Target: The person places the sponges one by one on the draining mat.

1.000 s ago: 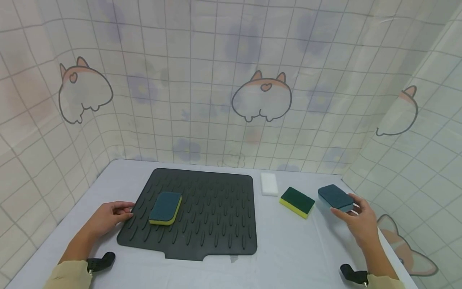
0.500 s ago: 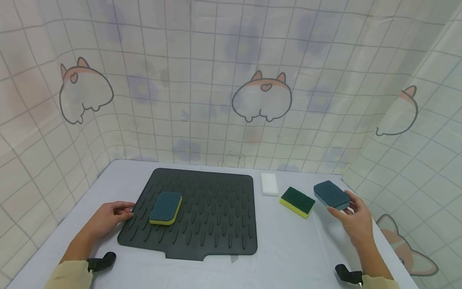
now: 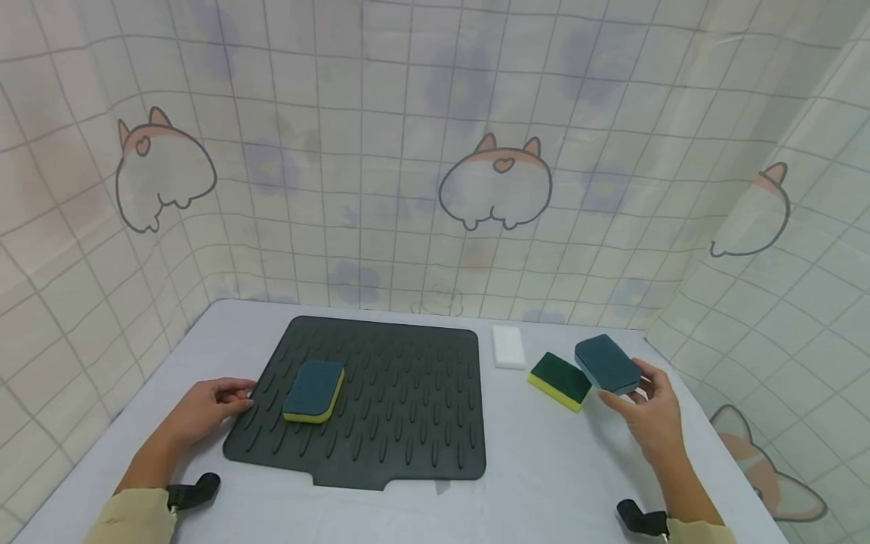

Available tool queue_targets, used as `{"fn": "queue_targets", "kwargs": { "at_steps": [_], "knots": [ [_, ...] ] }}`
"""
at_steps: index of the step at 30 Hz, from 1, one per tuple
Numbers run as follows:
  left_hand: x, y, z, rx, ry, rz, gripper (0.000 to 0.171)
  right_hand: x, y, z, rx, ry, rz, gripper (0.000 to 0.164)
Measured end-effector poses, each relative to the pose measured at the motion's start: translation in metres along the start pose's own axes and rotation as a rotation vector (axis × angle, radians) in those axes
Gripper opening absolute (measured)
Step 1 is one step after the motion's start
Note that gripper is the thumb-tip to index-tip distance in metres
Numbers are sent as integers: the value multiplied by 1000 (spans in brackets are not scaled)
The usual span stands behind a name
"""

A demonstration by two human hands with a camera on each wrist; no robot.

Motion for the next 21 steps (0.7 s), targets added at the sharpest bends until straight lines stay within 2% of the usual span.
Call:
{"fn": "queue_targets", "kwargs": {
  "at_steps": [10, 21],
  "knots": [
    [0, 1, 0, 3, -3, 3, 46, -3, 5, 11, -34, 28, -14, 101],
    [1, 1, -1, 10, -12, 16, 45, -6, 9, 26, -51, 8, -1, 105]
  ]
}}
Point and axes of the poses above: each hand's wrist, its own y-axis away from the middle knuckle, its own z-axis out of the palm, x = y × z, the point moved 5 cm from there along -y, towards the middle knuckle, and after that the axes turned 2 degrees about y, right-handed, at the moved point
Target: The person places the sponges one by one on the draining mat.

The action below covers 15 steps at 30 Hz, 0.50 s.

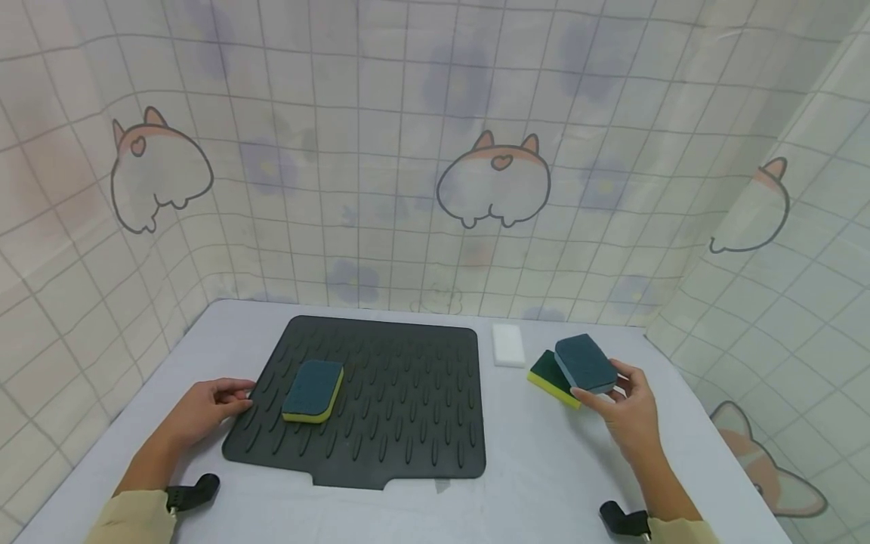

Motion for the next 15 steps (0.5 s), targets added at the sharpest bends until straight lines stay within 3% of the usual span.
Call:
{"fn": "queue_targets", "kwargs": {
  "at_steps": [15],
  "knots": [
    [3, 2, -1, -1, 3, -19, 46, -6, 6, 17, 27, -34, -21, 103]
  ]
}}
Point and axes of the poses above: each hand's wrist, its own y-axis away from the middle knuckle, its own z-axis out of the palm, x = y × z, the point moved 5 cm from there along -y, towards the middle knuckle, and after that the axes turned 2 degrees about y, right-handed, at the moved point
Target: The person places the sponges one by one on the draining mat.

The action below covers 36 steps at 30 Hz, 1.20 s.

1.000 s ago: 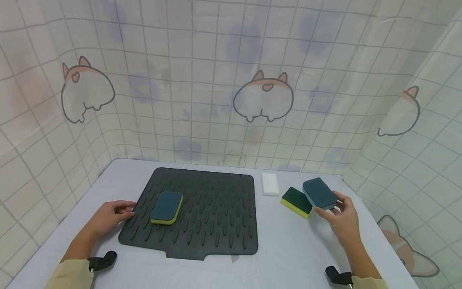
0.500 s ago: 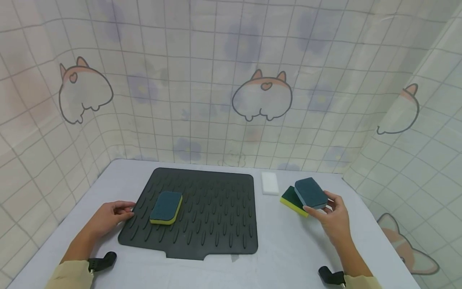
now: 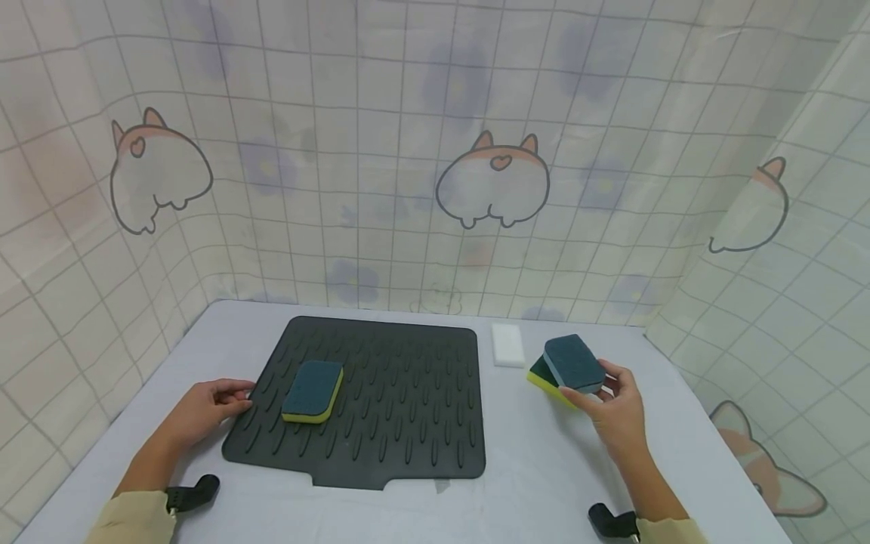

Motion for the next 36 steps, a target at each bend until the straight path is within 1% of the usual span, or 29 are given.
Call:
{"fn": "queue_targets", "kwargs": {
  "at_steps": [4, 8, 15, 25, 36],
  "knots": [
    [0, 0, 0, 0, 7, 3, 46, -1, 1, 4, -6, -2, -14, 101],
    [-2, -1, 0, 1, 11, 8, 46, -3, 1, 9, -19, -30, -22, 99],
    [-8, -3, 3, 5, 10, 8, 46, -6, 4, 19, -48, -63, -12, 97],
    [-7, -4, 3, 9, 0, 21, 45, -18, 10, 34, -98, -112, -38, 97],
    [-4, -2, 1, 13, 7, 16, 44, -22, 11, 53, -112, -124, -72, 94]
  ]
}}
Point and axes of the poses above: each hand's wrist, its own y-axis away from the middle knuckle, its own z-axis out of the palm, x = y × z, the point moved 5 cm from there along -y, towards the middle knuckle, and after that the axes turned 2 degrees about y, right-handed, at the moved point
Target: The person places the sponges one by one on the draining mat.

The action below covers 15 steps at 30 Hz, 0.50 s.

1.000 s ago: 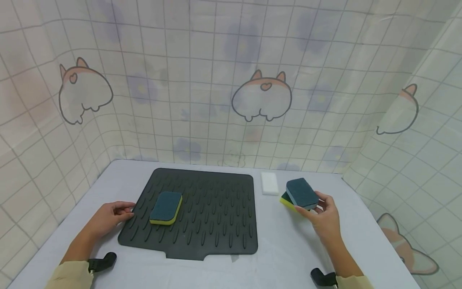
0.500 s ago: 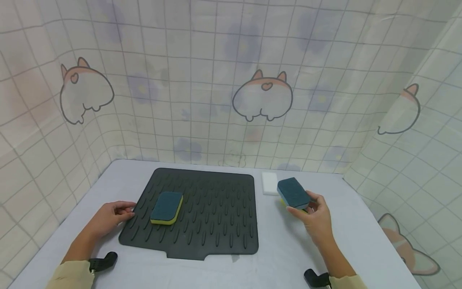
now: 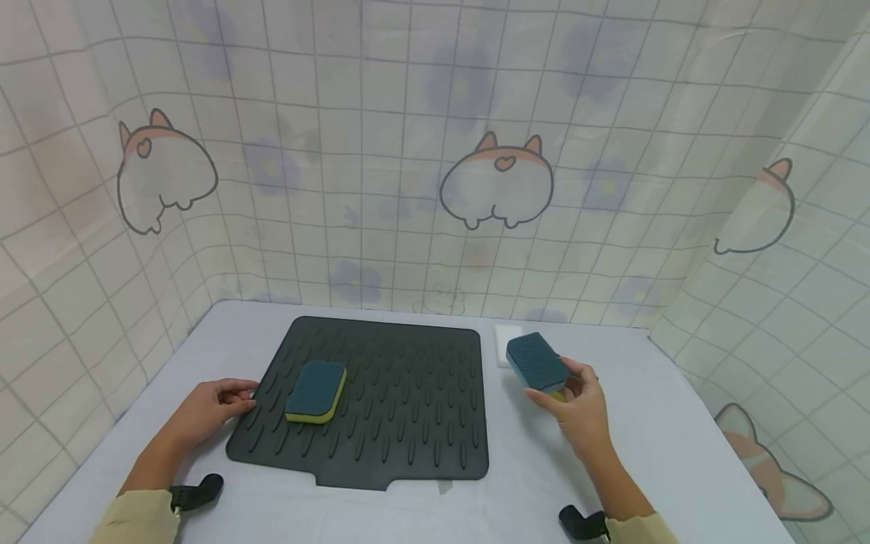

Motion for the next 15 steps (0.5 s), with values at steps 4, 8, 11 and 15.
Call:
{"fn": "queue_targets", "kwargs": {
  "at_steps": [4, 8, 11, 15],
  "knots": [
    [0, -1, 0, 2, -2, 5, 44, -1, 0, 6, -7, -28, -4, 94],
    [-1, -2, 1, -1, -8, 5, 44, -2, 1, 11, -12, -40, 2, 93],
    [-2, -2, 2, -2, -9, 2, 44, -2, 2, 14, -23, -34, 5, 93],
    [-2, -2, 1, -1, -3, 1, 45, -2, 3, 19, -38, -31, 6, 93]
  ]
}}
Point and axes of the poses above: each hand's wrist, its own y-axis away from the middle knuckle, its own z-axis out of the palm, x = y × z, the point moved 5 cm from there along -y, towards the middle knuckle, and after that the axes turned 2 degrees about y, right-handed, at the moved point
